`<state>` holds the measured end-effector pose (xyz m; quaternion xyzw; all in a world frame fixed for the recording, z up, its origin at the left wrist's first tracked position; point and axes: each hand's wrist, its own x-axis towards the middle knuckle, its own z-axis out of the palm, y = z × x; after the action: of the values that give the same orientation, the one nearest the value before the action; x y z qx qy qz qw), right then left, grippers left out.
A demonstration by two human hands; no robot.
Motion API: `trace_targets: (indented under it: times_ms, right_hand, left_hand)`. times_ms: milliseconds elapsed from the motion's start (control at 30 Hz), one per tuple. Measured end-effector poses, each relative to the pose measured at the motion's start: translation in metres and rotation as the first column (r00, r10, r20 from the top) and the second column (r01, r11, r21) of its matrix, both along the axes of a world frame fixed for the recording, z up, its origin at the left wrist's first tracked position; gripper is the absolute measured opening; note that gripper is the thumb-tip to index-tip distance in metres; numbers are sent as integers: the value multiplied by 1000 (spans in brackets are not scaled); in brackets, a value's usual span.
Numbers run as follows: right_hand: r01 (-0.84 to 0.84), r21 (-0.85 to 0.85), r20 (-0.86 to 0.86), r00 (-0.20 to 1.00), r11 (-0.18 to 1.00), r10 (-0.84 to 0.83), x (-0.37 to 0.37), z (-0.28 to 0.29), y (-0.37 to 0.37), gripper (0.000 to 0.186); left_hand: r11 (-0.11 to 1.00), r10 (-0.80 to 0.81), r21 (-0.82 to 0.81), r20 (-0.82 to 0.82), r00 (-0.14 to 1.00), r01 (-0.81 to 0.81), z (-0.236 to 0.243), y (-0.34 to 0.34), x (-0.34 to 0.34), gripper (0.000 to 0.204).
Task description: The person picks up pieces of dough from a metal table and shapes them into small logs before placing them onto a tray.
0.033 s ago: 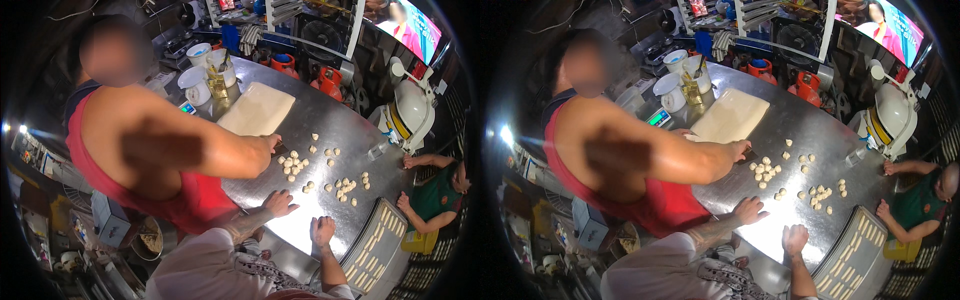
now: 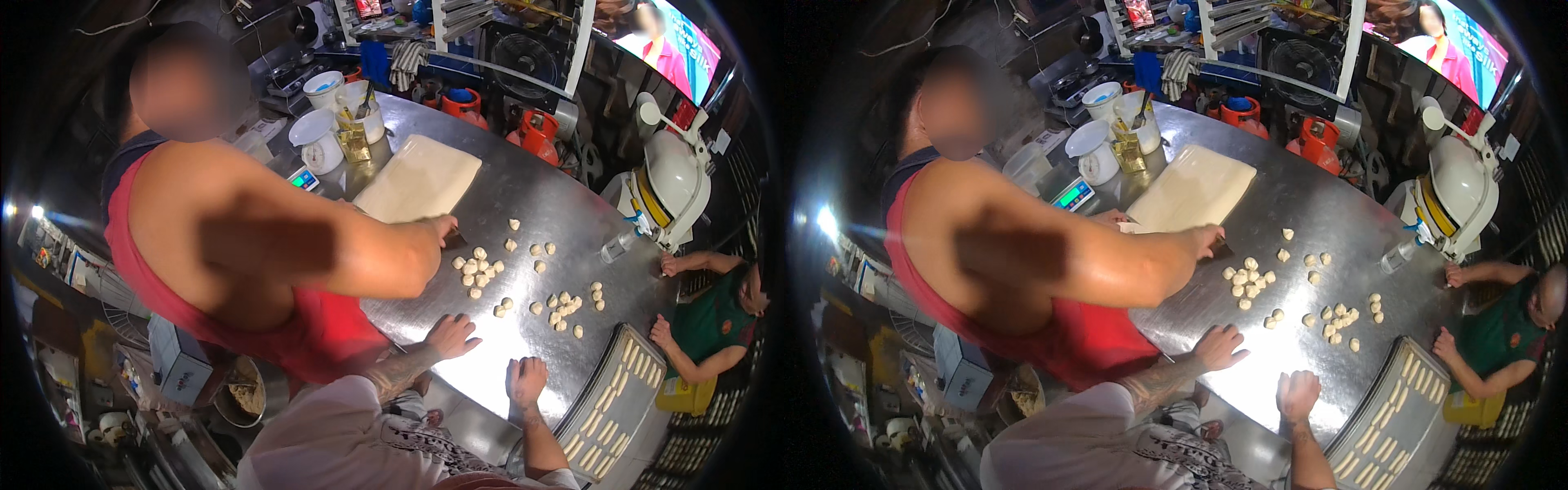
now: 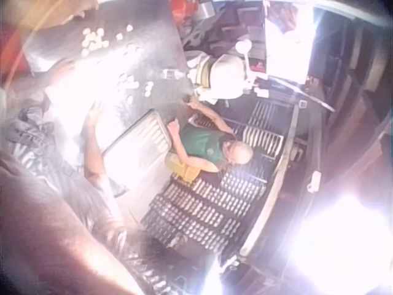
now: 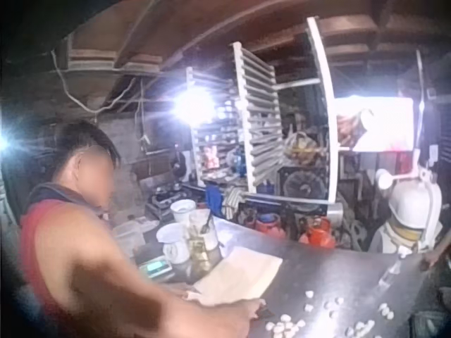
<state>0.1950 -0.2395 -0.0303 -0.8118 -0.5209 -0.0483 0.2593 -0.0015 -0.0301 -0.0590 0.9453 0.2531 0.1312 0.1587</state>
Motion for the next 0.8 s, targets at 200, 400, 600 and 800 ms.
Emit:
trace_targets:
  times_ms: [200, 400, 600, 800]
  right_hand:
    - [-23, -61, 24, 999, 998, 25, 0, 2, 1, 24]
    - [33, 29, 78, 996, 999, -35, 5, -3, 25, 24]
    - [89, 47, 61, 994, 995, -92, 15, -13, 22, 23]
    - [91, 123, 35, 995, 988, -96, 25, -27, 26, 27]
  left_hand:
    - [1000, -18, -14, 8, 1000, 19, 3, 2, 2, 43]
    - [998, 32, 58, 22, 999, -33, 0, 8, 21, 48]
    - [996, 78, -52, 1, 997, -77, 7, 12, 41, 49]
    - [993, 86, -77, -5, 996, -86, 6, 24, 48, 49]
